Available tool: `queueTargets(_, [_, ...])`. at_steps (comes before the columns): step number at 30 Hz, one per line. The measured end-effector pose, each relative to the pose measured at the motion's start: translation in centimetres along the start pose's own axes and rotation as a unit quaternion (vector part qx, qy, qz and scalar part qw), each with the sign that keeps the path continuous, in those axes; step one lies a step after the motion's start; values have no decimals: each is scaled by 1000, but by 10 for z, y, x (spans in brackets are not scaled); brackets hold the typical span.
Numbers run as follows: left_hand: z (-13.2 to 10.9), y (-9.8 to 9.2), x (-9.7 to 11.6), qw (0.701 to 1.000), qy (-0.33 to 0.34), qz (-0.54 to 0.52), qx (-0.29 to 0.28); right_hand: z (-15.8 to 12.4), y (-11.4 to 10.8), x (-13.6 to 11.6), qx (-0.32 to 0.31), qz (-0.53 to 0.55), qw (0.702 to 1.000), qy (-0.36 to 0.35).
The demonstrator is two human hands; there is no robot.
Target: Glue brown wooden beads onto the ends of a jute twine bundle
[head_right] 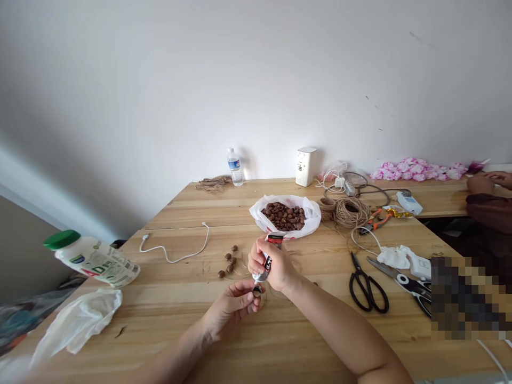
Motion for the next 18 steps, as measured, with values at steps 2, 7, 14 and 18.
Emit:
queueTargets(2, [-1, 1, 2, 1000, -1, -3, -1, -2, -2, 2, 6, -3, 1000, 5])
queueTargets(7, [-1, 3, 2, 1000, -8, -8, -5, -6, -5, 4, 17, -7, 1000, 4])
queueTargets(14, [-1, 3, 1, 1000, -6, -8, -12, -6, 2, 12, -7, 21, 1000, -1])
queueTargets(18, [-2, 3, 0, 1000, -9, -2, -6, -7, 2, 14, -5, 24, 1000, -5])
Point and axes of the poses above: each hand's wrist, its own z-axis towards the middle knuckle, its own y-axis out of the palm, x = y × z, the point moved 5 cm from there along z, towards the middle knuckle, and after that the axes turned 4 degrees about -y, right-handed, at the moved point
